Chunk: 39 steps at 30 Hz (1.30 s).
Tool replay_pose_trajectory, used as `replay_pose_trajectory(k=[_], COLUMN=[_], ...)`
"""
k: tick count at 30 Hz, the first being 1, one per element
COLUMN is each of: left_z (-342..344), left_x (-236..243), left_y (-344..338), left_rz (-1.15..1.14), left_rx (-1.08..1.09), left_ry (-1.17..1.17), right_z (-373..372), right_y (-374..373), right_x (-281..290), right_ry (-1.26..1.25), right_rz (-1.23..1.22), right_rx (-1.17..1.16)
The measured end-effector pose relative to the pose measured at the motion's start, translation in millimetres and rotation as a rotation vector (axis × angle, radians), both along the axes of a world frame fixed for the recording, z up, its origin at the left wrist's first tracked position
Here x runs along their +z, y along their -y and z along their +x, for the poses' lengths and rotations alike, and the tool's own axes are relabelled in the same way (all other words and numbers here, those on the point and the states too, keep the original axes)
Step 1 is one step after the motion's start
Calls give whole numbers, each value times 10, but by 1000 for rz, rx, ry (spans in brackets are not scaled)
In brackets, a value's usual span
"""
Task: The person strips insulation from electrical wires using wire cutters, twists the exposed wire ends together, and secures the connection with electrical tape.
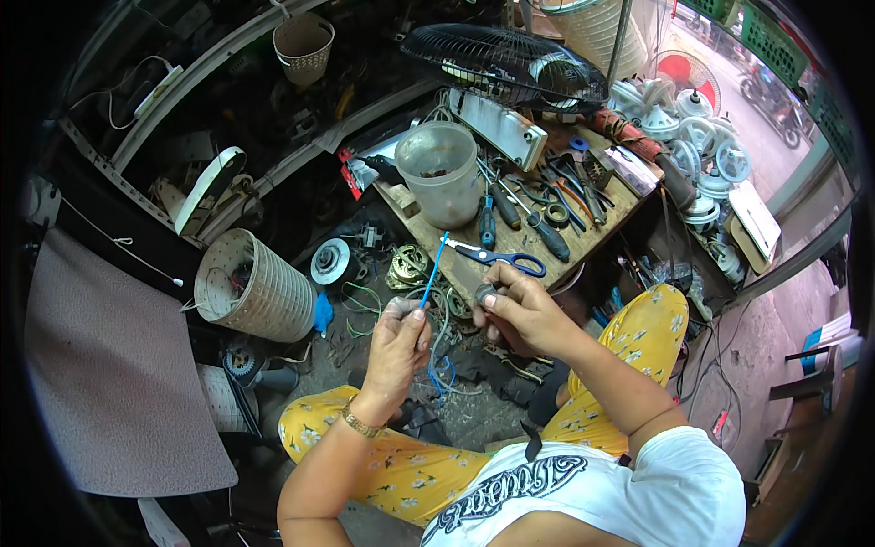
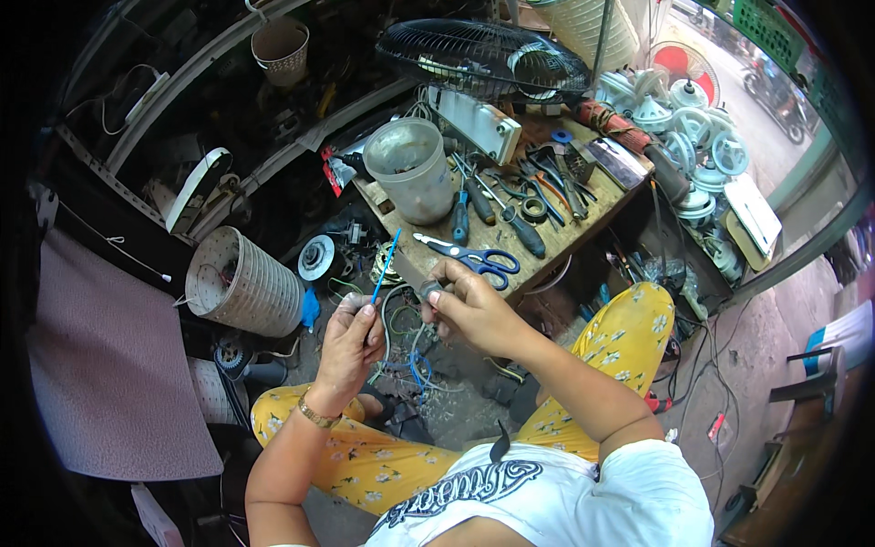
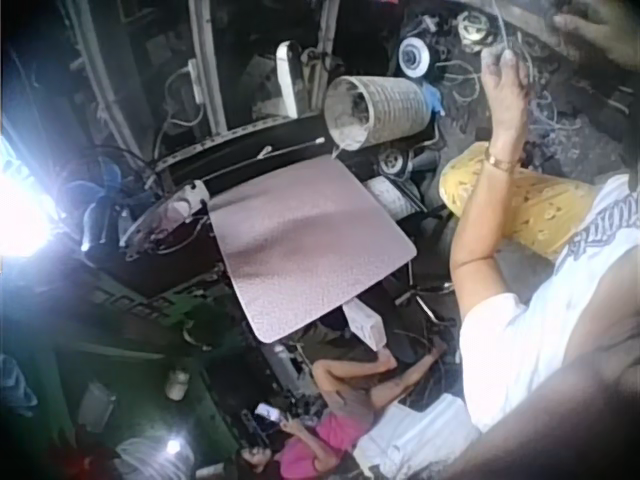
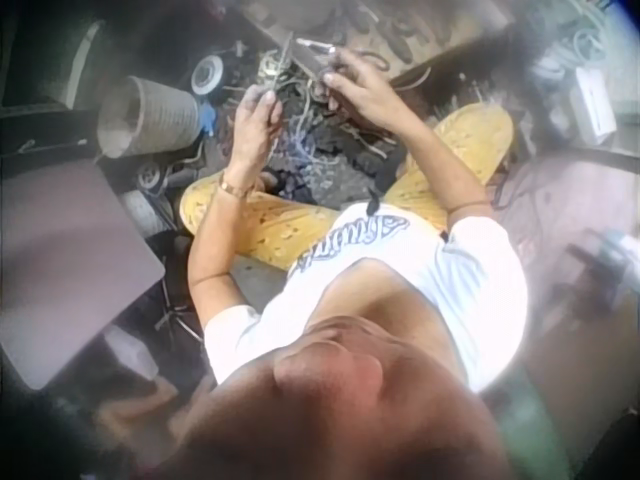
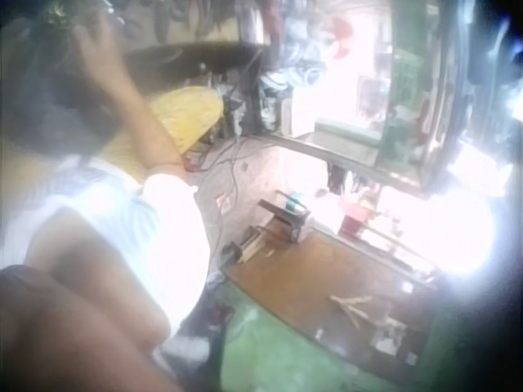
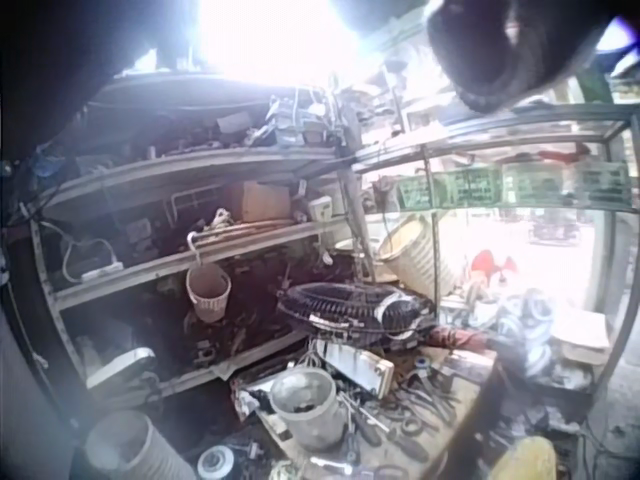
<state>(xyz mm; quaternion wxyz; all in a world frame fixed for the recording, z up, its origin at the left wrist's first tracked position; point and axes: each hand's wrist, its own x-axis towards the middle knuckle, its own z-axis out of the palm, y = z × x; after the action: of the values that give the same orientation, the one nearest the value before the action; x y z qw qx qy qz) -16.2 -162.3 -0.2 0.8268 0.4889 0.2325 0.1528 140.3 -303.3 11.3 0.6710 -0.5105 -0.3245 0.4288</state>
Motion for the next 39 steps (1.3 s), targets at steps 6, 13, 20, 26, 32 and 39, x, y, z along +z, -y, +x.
replay_pose_trajectory(k=[6, 13, 20, 26, 32, 39], left_z=[14, 16, 14, -9, -13, -19], left_x=[-11, -31, -10, 57, 60, 67], left_y=[84, 185, 234, 250, 248, 242], left_rz=[115, 320, 432, 424, 581, 619], left_rx=[-10, 23, 54, 30, 11, -2], left_ry=[34, 37, -2, -30, 0, -27], right_z=[-52, -133, -153, -140, -134, -99], right_y=[-84, -160, -156, -133, -92, -72], right_x=[-72, -83, -86, -52, -34, -87], right_ry=[-124, -41, 33, 25, -1, -45], right_rz=[-56, -70, -107, -126, -125, -109], right_rx=[123, 205, 219, 225, 201, 200])
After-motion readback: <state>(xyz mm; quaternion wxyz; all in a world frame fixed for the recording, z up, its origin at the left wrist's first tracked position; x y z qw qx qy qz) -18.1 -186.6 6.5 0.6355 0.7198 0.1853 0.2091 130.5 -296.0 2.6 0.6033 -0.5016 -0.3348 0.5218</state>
